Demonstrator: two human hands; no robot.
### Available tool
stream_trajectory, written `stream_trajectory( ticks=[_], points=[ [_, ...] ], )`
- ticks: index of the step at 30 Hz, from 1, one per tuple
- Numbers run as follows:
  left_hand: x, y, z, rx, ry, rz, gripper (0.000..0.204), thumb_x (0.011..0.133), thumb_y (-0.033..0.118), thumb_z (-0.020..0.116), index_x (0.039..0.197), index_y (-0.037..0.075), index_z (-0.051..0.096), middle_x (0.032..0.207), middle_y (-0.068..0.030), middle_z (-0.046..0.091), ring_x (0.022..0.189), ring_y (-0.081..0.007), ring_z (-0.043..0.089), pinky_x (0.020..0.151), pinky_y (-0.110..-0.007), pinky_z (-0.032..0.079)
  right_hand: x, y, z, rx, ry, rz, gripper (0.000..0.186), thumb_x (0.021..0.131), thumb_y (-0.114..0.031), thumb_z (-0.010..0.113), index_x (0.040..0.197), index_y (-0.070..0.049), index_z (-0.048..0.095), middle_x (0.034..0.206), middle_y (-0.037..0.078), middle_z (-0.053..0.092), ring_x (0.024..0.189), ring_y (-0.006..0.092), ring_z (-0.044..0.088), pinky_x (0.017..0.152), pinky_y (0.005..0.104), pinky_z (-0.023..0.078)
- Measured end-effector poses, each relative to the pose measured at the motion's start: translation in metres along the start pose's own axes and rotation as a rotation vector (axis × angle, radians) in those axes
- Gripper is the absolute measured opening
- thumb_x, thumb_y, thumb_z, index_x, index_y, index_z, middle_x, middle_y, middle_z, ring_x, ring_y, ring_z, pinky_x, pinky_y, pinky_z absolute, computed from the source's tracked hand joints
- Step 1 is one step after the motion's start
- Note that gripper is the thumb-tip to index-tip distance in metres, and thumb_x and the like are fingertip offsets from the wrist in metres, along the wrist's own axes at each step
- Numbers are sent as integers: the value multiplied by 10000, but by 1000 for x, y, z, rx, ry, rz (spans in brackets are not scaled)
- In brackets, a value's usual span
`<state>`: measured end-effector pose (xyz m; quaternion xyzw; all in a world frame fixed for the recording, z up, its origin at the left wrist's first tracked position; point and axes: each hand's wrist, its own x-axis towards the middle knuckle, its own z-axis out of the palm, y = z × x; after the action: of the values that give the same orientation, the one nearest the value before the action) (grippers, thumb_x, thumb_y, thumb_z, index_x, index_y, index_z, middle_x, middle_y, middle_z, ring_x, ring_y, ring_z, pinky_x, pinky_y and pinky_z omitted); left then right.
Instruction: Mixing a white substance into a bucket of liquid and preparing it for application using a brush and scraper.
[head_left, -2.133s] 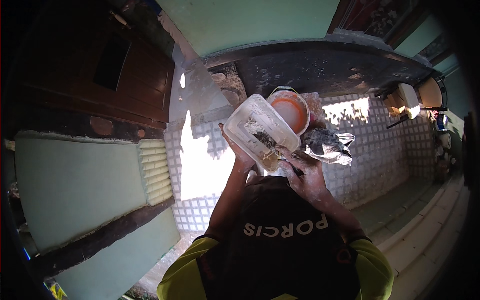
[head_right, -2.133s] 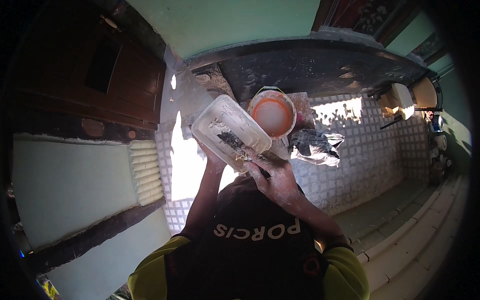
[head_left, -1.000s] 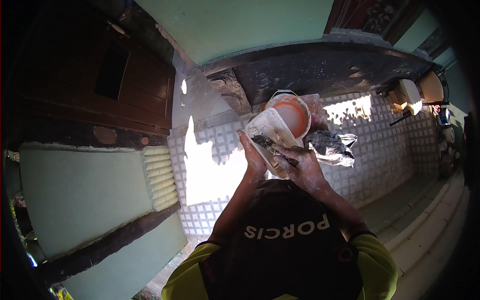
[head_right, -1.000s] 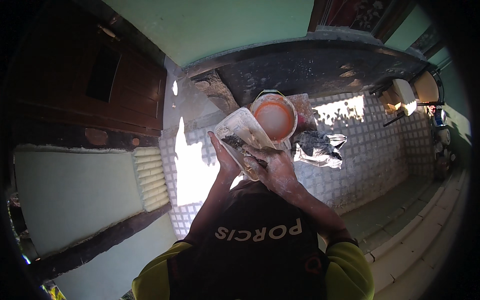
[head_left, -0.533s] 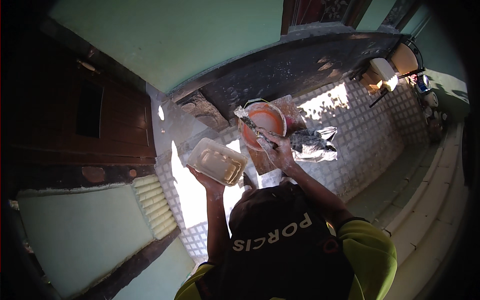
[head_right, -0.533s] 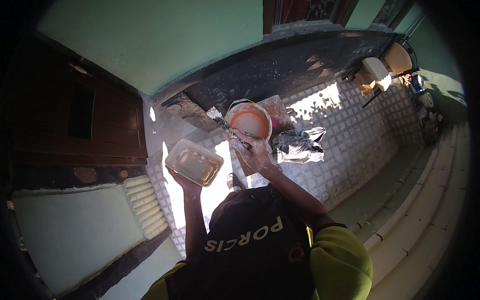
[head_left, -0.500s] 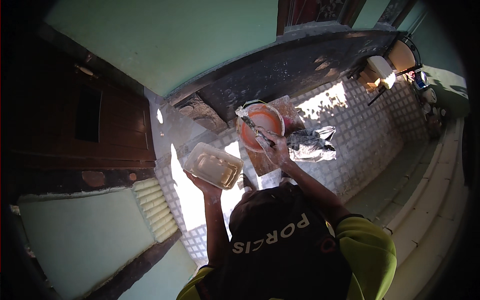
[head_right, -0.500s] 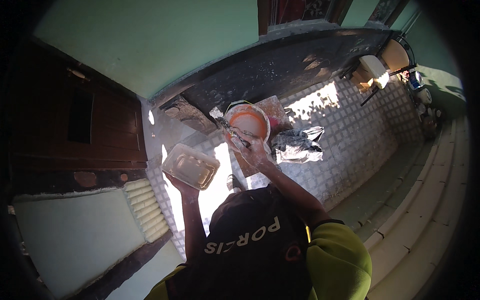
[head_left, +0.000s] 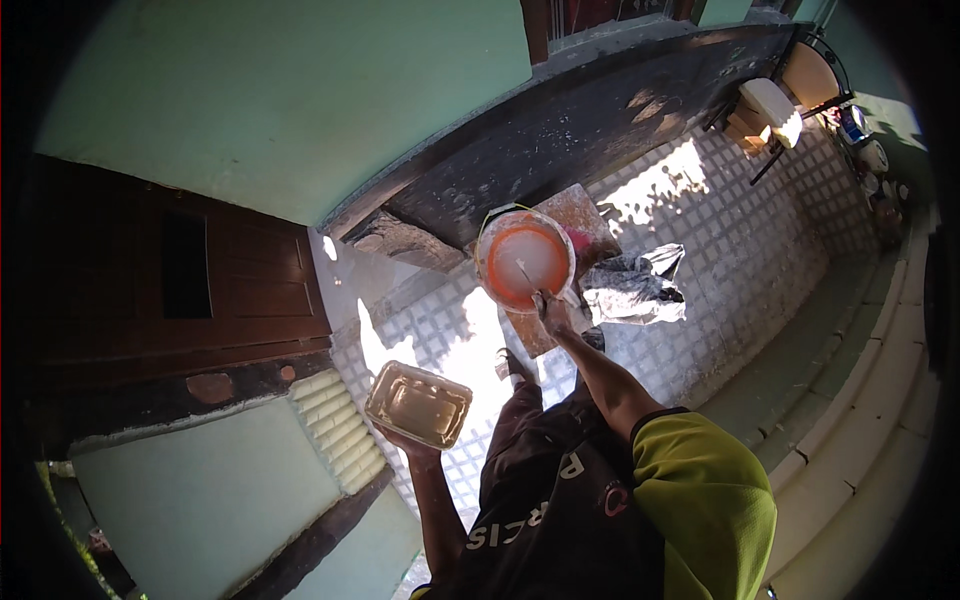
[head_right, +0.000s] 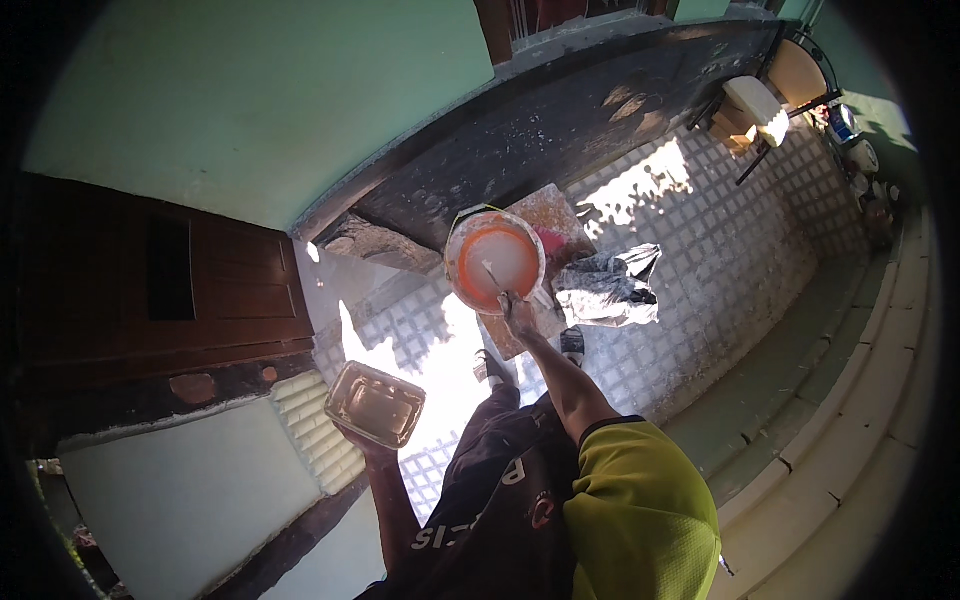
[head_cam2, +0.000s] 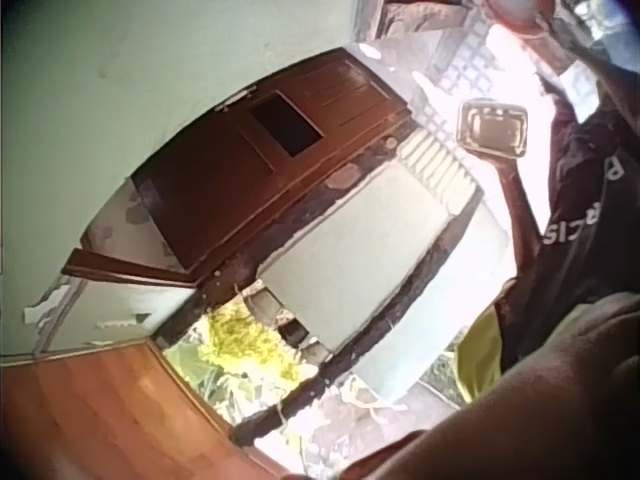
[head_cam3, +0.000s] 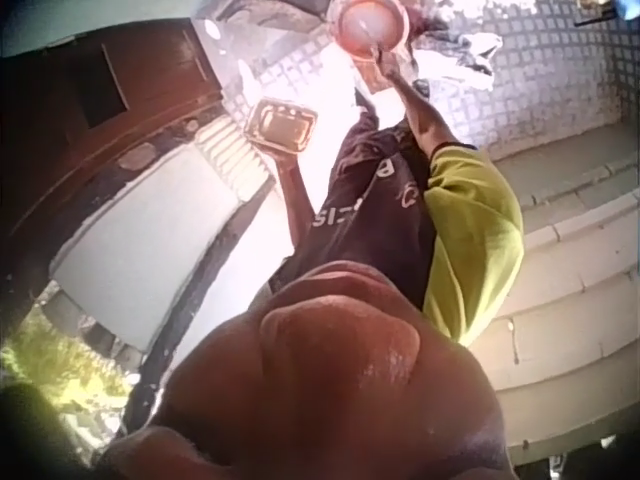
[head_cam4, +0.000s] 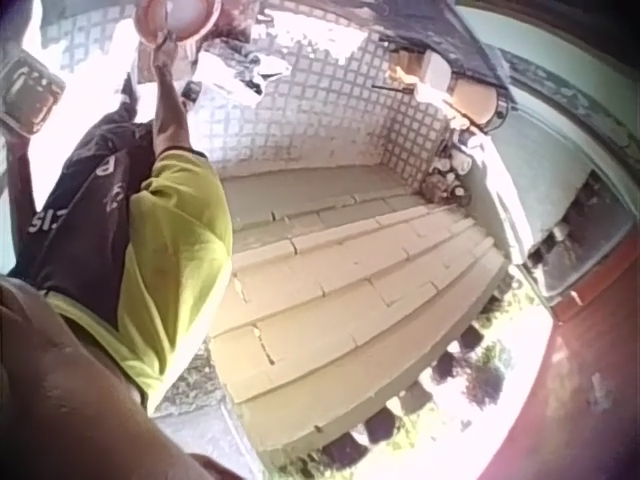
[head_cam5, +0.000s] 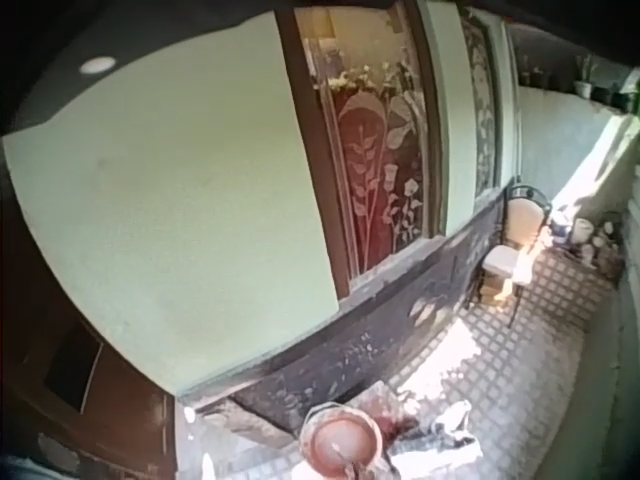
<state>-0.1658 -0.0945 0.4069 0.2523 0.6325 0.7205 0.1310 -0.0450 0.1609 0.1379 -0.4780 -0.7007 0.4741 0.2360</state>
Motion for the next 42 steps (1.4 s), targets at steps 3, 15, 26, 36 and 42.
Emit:
stream_trajectory(
  ticks=[3, 15, 26, 36, 42],
  points=[
    [6, -12, 13, -321, 28, -216, 659, 956, 570, 383, 1381, 67, 367, 1268, -116, 532, 1072, -221, 598, 893, -370, 545, 23, 28, -26, 251, -377, 1011, 624, 940, -590, 424, 790, -19, 622, 484, 91, 493, 371, 200, 499, 395, 404, 417],
    [2, -18, 19, -371, 60, -274, 606, 980, 565, 297, 1350, 104, 432, 1266, -81, 550, 1095, -225, 594, 901, -386, 547, 21, 18, -27, 83, -344, 668, 697, 945, -606, 370, 957, 38, 638, 685, 165, 649, 620, 310, 675, 618, 483, 563],
    [9, -22, 38, -692, 90, -404, 568, 993, 527, 301, 1359, 108, 416, 1270, -89, 552, 1116, -237, 580, 935, -394, 525, 3, 57, -26, -698, -28, -272, 340, 922, -391, 510, 693, -140, 544, 610, 10, 517, 561, 222, 562, 473, 354, 403],
    [11, -14, 46, -857, 80, -449, 671, 947, 629, 296, 1346, 110, 441, 1275, -99, 553, 1136, -265, 569, 961, -441, 495, -4, -64, -69, -595, -132, -257, 400, 901, -457, 569, 810, -67, 576, 761, 116, 601, 698, 308, 642, 618, 413, 524],
    [29, -32, 66, -908, -26, -560, 738, 927, 684, 259, 1340, 101, 444, 1252, -106, 561, 1097, -280, 585, 929, -440, 510, -26, -139, -137, -450, -34, -562, 414, 870, -343, 643, 1167, -58, 600, 1009, 182, 649, 852, 354, 650, 704, 437, 528]
  ],
)
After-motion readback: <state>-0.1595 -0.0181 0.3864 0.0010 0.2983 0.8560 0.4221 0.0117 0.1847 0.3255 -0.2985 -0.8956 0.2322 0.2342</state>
